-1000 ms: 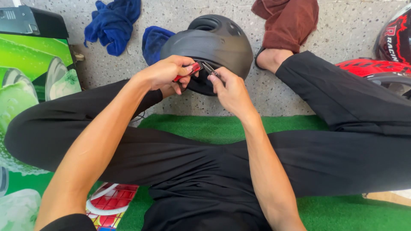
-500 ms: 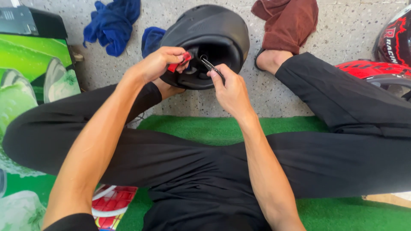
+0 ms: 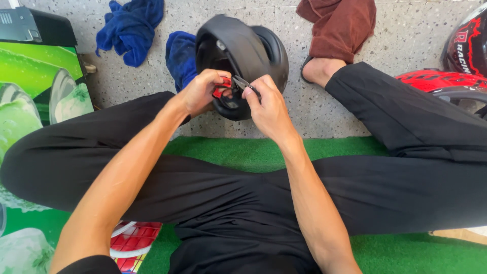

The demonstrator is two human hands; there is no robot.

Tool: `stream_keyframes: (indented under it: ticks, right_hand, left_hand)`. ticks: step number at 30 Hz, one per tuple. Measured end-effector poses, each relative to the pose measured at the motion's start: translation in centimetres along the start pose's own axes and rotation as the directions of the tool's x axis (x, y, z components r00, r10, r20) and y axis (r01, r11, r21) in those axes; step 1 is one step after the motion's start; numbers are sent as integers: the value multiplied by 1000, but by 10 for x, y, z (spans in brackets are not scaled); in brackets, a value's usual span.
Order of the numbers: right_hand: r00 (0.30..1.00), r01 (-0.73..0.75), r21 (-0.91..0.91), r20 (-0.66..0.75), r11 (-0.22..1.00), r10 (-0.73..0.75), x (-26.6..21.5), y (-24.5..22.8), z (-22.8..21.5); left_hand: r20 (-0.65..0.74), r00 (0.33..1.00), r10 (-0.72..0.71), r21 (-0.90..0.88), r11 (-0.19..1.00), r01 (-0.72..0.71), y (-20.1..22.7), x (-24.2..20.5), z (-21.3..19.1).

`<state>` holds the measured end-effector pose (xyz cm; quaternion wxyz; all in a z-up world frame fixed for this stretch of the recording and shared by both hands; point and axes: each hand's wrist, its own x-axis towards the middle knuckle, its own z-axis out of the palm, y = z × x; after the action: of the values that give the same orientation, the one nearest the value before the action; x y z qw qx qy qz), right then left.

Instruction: The person repairs or adjusts the strap of a motorcycle helmet using pliers.

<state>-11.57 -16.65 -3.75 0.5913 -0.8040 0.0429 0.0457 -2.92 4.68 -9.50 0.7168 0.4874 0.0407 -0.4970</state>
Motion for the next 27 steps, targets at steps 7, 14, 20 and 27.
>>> stream_keyframes:
  ticks: [7,14,20,27]
  right_hand:
    - [993,-116,31,17,993,115,-3,-3,2]
    - [992,-109,-6,-59,994,109,-3,-4,8]
    - [994,-86,-33,-67,996,84,-3,-3,6]
    - [994,-76,-20,-81,997,74,-1,-2,2]
  left_hand:
    - [-124,992,-26,-155,988,6,6,-1,4]
    - [-85,996,17,-160,987,-30,8,-3,4]
    - [-63,998,5,-198,980,-17,7,-3,12]
    - [-61,997,52,-218,974,-64,15,-4,23]
